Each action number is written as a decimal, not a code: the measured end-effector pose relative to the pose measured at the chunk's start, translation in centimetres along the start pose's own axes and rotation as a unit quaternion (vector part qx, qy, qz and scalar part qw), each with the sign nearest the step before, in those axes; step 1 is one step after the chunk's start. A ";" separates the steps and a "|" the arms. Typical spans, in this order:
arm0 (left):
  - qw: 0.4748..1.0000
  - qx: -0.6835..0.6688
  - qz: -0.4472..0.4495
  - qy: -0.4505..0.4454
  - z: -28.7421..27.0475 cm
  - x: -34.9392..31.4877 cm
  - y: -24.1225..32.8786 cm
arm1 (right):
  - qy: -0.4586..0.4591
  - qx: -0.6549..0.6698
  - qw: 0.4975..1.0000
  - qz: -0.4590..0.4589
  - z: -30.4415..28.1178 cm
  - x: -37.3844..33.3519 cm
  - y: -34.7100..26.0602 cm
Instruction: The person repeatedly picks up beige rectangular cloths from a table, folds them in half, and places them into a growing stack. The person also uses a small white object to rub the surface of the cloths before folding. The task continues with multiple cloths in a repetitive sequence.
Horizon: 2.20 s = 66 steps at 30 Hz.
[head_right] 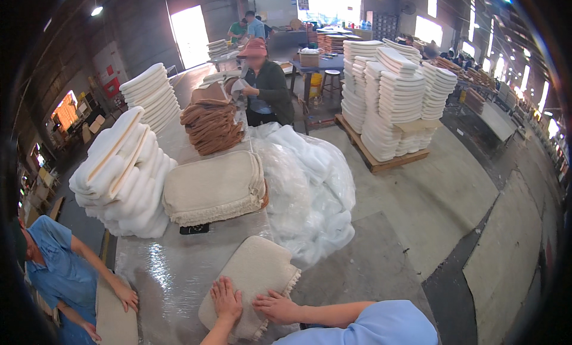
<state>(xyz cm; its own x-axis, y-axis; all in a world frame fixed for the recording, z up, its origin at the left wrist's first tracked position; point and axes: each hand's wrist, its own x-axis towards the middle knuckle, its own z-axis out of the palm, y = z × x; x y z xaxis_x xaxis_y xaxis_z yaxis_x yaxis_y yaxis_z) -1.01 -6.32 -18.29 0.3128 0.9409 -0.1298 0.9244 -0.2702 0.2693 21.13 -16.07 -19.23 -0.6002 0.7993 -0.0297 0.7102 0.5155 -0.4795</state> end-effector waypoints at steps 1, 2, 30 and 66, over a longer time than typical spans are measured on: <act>1.000 0.006 0.000 0.005 0.1 -0.1 0.1 | 0.003 0.013 1.000 -0.001 -0.2 -0.5 0.1; 1.000 0.012 -0.003 0.010 0.1 -0.2 0.2 | 0.023 0.075 0.997 -0.010 -0.6 -0.7 0.7; 0.994 0.008 0.051 0.096 2.0 -5.5 4.6 | 0.192 -0.335 0.826 0.411 -57.4 2.1 14.7; 0.993 -0.089 0.075 0.030 1.6 -12.9 -2.7 | -0.026 -0.128 0.989 -0.061 -2.3 8.3 1.6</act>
<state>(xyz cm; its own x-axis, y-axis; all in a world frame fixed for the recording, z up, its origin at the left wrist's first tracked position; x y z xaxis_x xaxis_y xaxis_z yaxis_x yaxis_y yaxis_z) -7.18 -18.09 -18.90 0.4258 0.9046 -0.0199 0.8137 -0.3733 0.4456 18.12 -7.86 -18.28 -0.7008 0.7126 -0.0340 0.6973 0.6741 -0.2439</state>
